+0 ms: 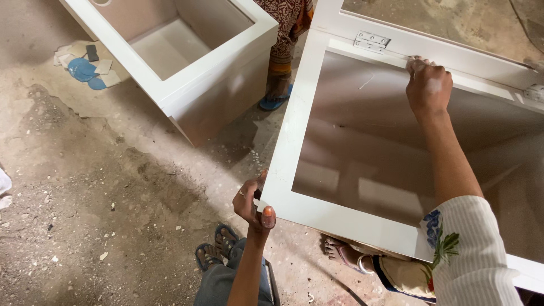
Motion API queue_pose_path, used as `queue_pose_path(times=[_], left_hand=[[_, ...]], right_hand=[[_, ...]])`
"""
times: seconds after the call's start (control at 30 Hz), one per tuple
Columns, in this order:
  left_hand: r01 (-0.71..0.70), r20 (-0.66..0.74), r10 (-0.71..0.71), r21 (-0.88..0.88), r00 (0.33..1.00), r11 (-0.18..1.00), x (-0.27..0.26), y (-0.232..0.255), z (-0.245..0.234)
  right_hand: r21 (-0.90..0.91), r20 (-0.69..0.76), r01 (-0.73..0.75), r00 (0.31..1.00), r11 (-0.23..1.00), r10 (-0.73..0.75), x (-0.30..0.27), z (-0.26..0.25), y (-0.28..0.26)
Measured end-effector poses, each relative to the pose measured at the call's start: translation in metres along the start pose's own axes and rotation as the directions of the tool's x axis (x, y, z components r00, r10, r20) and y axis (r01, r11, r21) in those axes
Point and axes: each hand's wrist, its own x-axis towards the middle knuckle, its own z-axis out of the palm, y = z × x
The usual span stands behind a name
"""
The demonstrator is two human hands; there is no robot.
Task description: The person sands the edges and corners of a white wooden cabinet using a sanding block. They work on the top rim and side edges, then move to the lower front edge, smoothing the surface by hand.
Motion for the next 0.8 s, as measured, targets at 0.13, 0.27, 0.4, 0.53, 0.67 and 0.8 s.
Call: queue_pose_path(times=[0.13, 0.27, 0.4, 0.53, 0.67, 0.8], left_hand=[[-0.004, -0.003, 0.004, -0.014, 1.0, 1.0, -0.001, -0.003, -0.005], [0.02, 0.001, -0.02, 0.007, 1.0, 1.0, -0.003, -0.004, -0.002], [-0.008, -0.004, 0.008, -0.008, 1.0, 1.0, -0.003, -0.005, -0.003], [-0.06, -0.021, 0.06, -0.008, 0.998, 0.998, -0.004, -0.008, -0.003], [-0.068, 0.001, 0.068, -0.009, 0.998, 0.998, 0.002, -0.011, -0.002], [-0.025, 0.002, 0.025, -0.013, 1.0, 1.0, -0.005, -0.007, -0.003]], right_hand=[[-0.015, -0.009, -0.025, 1.0, 1.0, 0.025, -0.001, 0.005, -0.007], [0.014, 0.027, -0.047, 0.999, 0.999, 0.046, -0.003, 0.001, -0.005], [-0.05, 0.011, -0.005, 1.0, 0.999, 0.006, 0.001, -0.003, -0.008], [0.02, 0.025, 0.038, 0.999, 0.999, -0.039, -0.004, 0.003, 0.005], [0.2, 0.034, 0.049, 0.998, 0.979, -0.057, -0.028, 0.004, 0.054], [0.153, -0.051, -0.012, 0.999, 0.988, 0.02, -0.046, 0.004, 0.095]])
